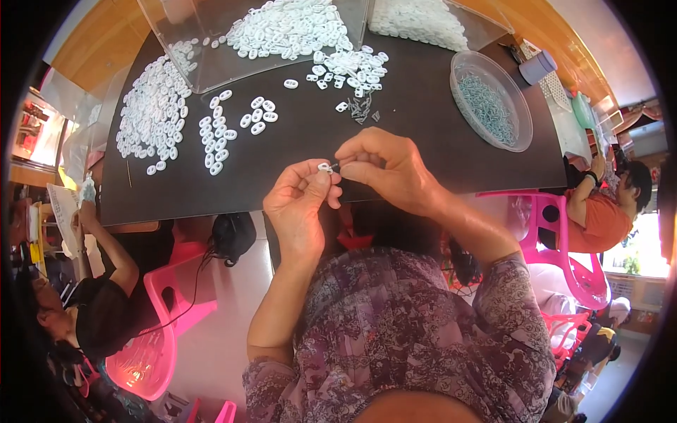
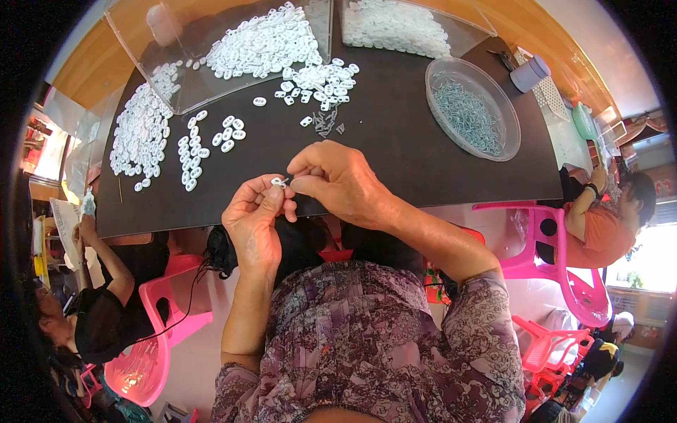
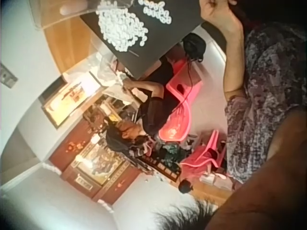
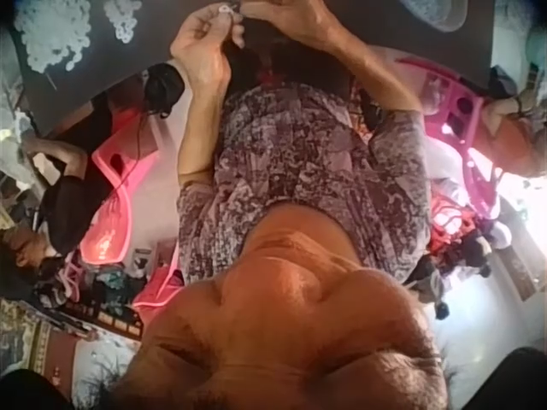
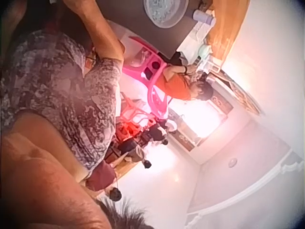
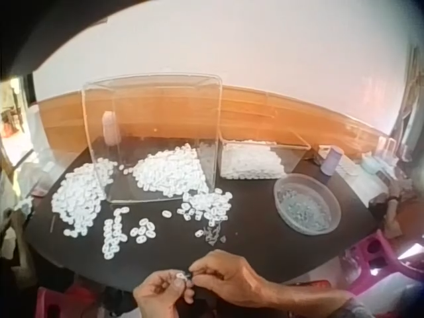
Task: Assembling small white plastic components by inserting metal pins at a manufacturing workbench.
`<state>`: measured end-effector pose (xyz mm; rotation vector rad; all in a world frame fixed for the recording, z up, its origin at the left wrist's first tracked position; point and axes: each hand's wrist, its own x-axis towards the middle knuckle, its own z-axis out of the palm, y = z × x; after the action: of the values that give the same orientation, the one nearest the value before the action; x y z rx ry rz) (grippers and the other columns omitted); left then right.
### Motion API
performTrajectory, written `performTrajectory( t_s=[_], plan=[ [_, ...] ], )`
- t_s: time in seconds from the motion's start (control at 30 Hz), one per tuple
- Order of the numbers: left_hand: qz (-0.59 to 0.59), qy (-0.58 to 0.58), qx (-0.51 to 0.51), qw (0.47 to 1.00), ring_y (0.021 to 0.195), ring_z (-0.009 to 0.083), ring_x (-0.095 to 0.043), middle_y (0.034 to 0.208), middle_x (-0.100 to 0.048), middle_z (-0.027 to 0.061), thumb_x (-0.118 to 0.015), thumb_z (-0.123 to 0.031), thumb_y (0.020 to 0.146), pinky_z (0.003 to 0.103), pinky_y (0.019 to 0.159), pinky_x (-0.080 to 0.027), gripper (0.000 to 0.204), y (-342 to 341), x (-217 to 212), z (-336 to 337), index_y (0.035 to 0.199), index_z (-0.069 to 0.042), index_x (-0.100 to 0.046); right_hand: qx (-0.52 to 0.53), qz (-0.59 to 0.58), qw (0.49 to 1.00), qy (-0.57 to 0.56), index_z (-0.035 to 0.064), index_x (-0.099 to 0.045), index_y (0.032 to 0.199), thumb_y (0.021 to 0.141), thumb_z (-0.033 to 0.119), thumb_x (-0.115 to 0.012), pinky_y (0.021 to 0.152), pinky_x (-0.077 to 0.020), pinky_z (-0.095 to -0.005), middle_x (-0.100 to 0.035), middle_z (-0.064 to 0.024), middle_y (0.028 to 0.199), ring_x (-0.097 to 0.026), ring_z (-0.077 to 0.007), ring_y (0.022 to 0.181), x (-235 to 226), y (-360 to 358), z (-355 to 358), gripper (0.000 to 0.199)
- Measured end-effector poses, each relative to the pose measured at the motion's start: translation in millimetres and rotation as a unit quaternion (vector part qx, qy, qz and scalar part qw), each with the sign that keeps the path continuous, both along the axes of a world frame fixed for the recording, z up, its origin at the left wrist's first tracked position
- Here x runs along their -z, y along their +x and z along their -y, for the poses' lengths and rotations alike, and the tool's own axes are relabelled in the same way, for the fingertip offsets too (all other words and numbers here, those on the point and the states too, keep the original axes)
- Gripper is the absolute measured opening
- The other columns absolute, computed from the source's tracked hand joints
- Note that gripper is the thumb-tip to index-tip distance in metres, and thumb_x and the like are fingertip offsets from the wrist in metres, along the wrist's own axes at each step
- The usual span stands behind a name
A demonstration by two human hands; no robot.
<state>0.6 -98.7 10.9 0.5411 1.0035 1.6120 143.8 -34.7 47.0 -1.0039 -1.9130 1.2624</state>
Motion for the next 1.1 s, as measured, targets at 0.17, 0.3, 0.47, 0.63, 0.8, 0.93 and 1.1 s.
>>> performTrajectory(
  t_s=[0.17, 0.3, 0.47, 0.63, 0.8, 0.93, 1.1],
  plan=[
    [-0.044, 0.048, -0.012, 0.998, 0.064, 0.0118, -0.057, 0.081, -0.063, 0.0104, -0.058, -0.001, 0.087, 0.023, 0.054, -0.047, 0.011, 3, 1, 1, 0.096, 0.007, -0.060, -0.012, 0.013, 1.000, 0.000, 0.0020, -0.063, 0.089, 0.080, 0.008, -0.064, 0.058, -0.0405, -0.0210, -0.056, 0.0000, 0.077, -0.050, -0.0045, 0.066, 2, -6, 0, 0.010],
    [-0.057, 0.054, -0.023, 0.997, 0.064, 0.0116, -0.057, 0.079, -0.063, 0.0095, -0.058, -0.001, 0.088, 0.022, 0.055, -0.047, 0.012, 5, 1, 4, 0.096, 0.007, -0.060, -0.026, 0.034, 0.996, 0.083, 0.0022, -0.062, 0.083, 0.081, 0.007, -0.062, 0.055, -0.0385, -0.0220, -0.051, -0.0003, 0.073, -0.047, -0.0053, 0.063, 3, -8, 0, 0.006],
    [-0.062, 0.081, -0.026, 0.994, 0.062, 0.0116, -0.056, 0.076, -0.062, 0.0093, -0.057, 0.000, 0.088, 0.022, 0.056, -0.047, 0.010, 7, 7, 4, 0.094, 0.008, -0.060, -0.023, 0.031, 0.991, 0.130, 0.0024, -0.055, 0.075, 0.078, 0.006, -0.060, 0.055, -0.0403, -0.0292, -0.051, -0.0045, 0.068, -0.049, -0.0160, 0.062, 12, -12, 1, 0.007],
    [-0.075, 0.081, -0.029, 0.994, 0.059, 0.0123, -0.055, 0.074, -0.062, 0.0095, -0.058, -0.001, 0.088, 0.023, 0.054, -0.047, 0.010, 8, 10, 1, 0.092, 0.008, -0.060, -0.036, 0.038, 0.978, 0.201, 0.0020, -0.055, 0.076, 0.081, 0.006, -0.058, 0.058, -0.0421, -0.0319, -0.054, -0.0071, 0.072, -0.052, -0.0185, 0.066, 20, -10, -2, 0.007],
    [-0.064, 0.046, -0.043, 0.996, 0.057, 0.0129, -0.056, 0.073, -0.062, 0.0101, -0.059, -0.004, 0.088, 0.024, 0.052, -0.047, 0.012, 6, 9, -4, 0.092, 0.007, -0.060, -0.050, 0.024, 0.982, 0.179, 0.0011, -0.062, 0.081, 0.081, 0.009, -0.061, 0.066, -0.0448, -0.0315, -0.058, -0.0080, 0.074, -0.056, -0.0207, 0.072, 15, -3, -14, 0.008],
    [-0.053, 0.035, -0.036, 0.997, 0.059, 0.0129, -0.057, 0.075, -0.063, 0.0108, -0.059, -0.007, 0.088, 0.024, 0.052, -0.048, 0.013, 5, 6, -7, 0.094, 0.005, -0.061, 0.070, 0.033, 0.984, 0.159, 0.0017, -0.063, 0.080, 0.076, 0.010, -0.062, 0.069, -0.0463, -0.0343, -0.062, -0.0108, 0.075, -0.059, -0.0265, 0.075, 19, 8, -50, 0.008],
    [-0.066, 0.034, -0.024, 0.997, 0.062, 0.0135, -0.059, 0.079, -0.064, 0.0120, -0.058, -0.004, 0.089, 0.024, 0.054, -0.048, 0.013, 2, 9, -9, 0.097, 0.005, -0.060, 0.068, 0.138, 0.912, 0.380, 0.0050, -0.066, 0.083, 0.075, 0.006, -0.064, 0.066, -0.0458, -0.0356, -0.060, -0.0095, 0.077, -0.057, -0.0261, 0.075, 32, 2, -90, 0.008]
  ],
)
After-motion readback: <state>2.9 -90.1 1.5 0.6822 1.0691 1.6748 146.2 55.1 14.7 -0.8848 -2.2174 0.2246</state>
